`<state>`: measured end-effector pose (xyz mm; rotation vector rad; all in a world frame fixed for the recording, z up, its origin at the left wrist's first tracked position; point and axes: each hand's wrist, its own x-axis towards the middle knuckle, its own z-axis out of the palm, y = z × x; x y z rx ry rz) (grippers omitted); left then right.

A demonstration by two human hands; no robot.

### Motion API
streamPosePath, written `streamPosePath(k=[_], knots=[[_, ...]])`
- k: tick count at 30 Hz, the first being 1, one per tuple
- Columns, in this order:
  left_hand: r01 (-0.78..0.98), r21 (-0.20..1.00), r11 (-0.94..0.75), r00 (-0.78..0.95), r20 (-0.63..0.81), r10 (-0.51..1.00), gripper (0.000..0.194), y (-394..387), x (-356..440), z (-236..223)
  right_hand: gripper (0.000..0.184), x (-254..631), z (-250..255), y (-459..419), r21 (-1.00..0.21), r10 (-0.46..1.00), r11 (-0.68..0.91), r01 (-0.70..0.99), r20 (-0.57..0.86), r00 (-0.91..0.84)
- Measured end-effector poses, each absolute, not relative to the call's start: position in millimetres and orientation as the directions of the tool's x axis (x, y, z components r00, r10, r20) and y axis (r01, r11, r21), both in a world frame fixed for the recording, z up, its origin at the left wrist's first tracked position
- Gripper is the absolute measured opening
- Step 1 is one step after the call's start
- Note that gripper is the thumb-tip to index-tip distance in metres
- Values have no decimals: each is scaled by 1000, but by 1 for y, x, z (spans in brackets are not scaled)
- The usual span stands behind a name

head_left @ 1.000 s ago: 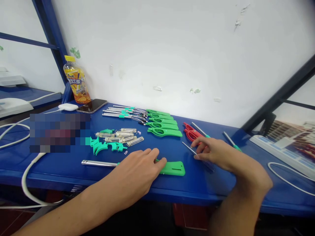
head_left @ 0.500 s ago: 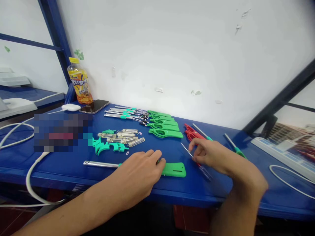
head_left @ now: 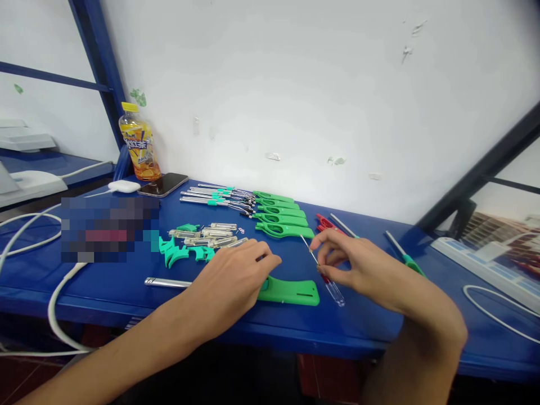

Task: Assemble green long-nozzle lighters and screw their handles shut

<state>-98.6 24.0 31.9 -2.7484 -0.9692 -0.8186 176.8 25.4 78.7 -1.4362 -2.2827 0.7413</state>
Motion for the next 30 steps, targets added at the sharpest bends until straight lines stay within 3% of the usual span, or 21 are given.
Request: streamPosePath(k=[11, 18, 21, 25, 30], knots=[[583, 200, -787, 487, 690, 536, 17, 33, -99, 27, 19, 175, 81, 25, -564, 893, 400, 722, 64, -445], [583, 211, -785, 460, 710, 533, 18, 39, -98, 22, 29, 167, 81, 26, -557, 885, 414, 720, 62, -461], [584, 211, -784, 455, 714, 532, 21, 40, -97, 20, 22, 164, 82, 24, -507, 887, 420, 753, 54, -459], [561, 197, -804, 455, 738, 499, 20, 39, -96, 20, 18, 159, 82, 22, -402, 866, 489, 774, 123, -484], [519, 187, -834, 417, 797, 438, 16, 38, -95, 20, 28, 160, 76, 24, -402, 803, 592, 699, 217, -556]])
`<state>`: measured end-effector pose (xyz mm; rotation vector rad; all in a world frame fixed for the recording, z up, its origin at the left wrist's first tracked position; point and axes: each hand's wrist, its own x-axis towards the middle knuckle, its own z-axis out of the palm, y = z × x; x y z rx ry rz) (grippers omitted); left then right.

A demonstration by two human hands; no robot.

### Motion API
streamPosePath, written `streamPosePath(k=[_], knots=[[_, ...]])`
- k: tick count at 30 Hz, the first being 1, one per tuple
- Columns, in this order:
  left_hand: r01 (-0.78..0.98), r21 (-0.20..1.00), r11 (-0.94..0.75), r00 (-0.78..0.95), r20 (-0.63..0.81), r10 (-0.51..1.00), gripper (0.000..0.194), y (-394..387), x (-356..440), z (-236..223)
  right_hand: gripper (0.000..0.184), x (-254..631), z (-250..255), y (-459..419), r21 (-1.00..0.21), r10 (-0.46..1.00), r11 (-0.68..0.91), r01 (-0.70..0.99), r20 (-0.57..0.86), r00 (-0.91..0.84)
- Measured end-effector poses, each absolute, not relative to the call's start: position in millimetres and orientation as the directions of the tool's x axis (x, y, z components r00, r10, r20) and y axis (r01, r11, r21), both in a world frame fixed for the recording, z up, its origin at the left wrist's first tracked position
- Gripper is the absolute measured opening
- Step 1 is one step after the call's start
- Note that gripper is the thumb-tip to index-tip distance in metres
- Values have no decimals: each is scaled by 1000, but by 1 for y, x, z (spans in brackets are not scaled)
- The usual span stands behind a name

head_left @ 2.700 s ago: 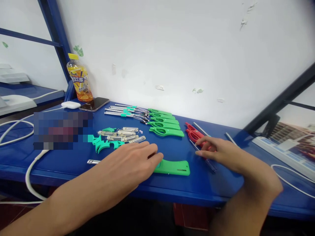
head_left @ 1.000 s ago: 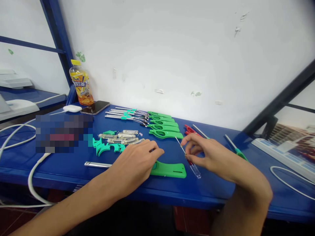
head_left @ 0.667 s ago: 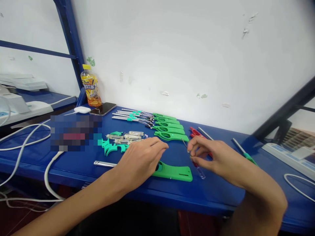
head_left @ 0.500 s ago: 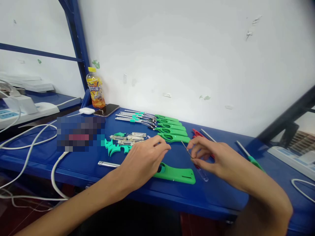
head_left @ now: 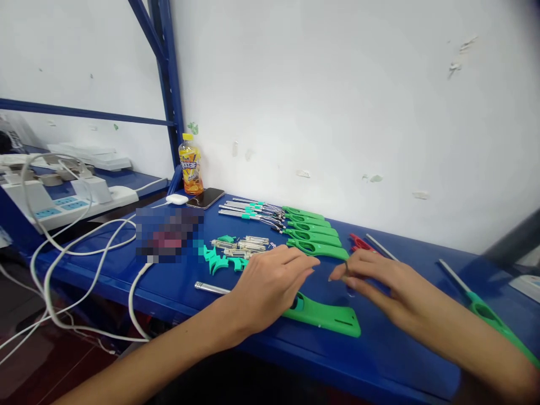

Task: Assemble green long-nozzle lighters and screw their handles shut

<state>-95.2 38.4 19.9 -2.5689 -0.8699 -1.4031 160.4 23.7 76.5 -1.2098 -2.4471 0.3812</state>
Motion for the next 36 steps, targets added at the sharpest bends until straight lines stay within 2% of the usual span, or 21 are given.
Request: streamPosePath(k=[9, 17, 25, 31, 36], knots=[[506, 176, -844, 348, 854, 386, 15, 38, -94, 21, 38, 158, 75, 29, -370, 791, 611, 700, 245, -561], [512, 186, -839, 359, 841, 406, 16, 37, -95, 21, 40, 161, 66, 29, -423, 805, 585, 692, 197, -560], [525, 114, -843, 496, 764, 413, 22, 35, -98, 21, 52, 157, 73, 26, -398, 828, 547, 737, 130, -545], [553, 35, -832, 600, 677, 427, 28, 35, -99, 18, 45, 157, 78, 27, -359, 826, 554, 751, 123, -550], [584, 13, -812, 636, 614, 467, 29, 34, -98, 19, 38, 158, 80, 31, -338, 833, 551, 763, 161, -529]])
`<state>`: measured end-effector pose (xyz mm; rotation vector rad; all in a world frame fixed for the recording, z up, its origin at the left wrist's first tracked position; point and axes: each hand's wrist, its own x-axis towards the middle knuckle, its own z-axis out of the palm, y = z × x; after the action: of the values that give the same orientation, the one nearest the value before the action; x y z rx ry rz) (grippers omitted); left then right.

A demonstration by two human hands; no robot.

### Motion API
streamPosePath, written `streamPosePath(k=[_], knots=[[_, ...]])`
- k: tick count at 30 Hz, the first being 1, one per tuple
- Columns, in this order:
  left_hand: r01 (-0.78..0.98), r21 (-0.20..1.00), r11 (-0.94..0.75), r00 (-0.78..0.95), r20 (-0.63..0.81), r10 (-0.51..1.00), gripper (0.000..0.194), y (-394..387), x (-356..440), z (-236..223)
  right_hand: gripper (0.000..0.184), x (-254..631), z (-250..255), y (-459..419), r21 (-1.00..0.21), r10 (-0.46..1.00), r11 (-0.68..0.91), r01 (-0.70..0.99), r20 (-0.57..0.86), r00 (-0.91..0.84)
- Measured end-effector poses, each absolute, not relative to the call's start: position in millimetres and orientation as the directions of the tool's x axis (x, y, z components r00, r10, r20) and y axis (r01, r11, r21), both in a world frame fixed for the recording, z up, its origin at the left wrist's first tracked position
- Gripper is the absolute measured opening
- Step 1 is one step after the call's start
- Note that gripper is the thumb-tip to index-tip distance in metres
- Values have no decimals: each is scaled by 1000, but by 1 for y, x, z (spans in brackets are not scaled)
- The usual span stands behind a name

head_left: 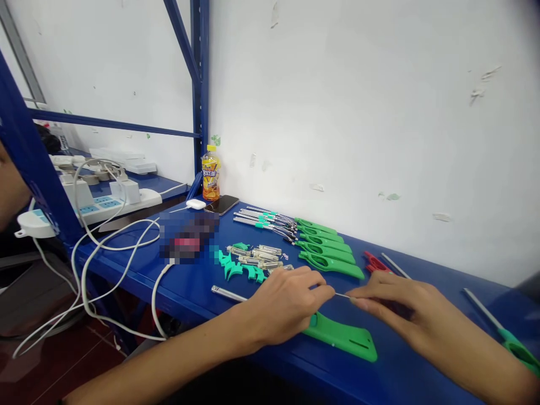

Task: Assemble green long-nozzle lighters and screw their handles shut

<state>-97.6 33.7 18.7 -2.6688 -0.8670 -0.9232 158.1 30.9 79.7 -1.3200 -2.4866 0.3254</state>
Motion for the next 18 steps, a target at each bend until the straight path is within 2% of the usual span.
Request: streamPosePath(k=[8, 16, 18], knots=[[582, -7, -813, 692, 530, 490, 38, 31, -98, 24, 38, 160, 77, 32, -305, 825, 563, 768, 254, -504], [603, -33, -797, 703, 495, 511, 31, 29, -98, 25, 18, 168, 67, 40, -275, 800, 585, 763, 350, -487], [611, -31, -791, 698, 493, 519, 29, 29, -97, 26, 18, 169, 67, 40, -260, 788, 598, 758, 362, -498]])
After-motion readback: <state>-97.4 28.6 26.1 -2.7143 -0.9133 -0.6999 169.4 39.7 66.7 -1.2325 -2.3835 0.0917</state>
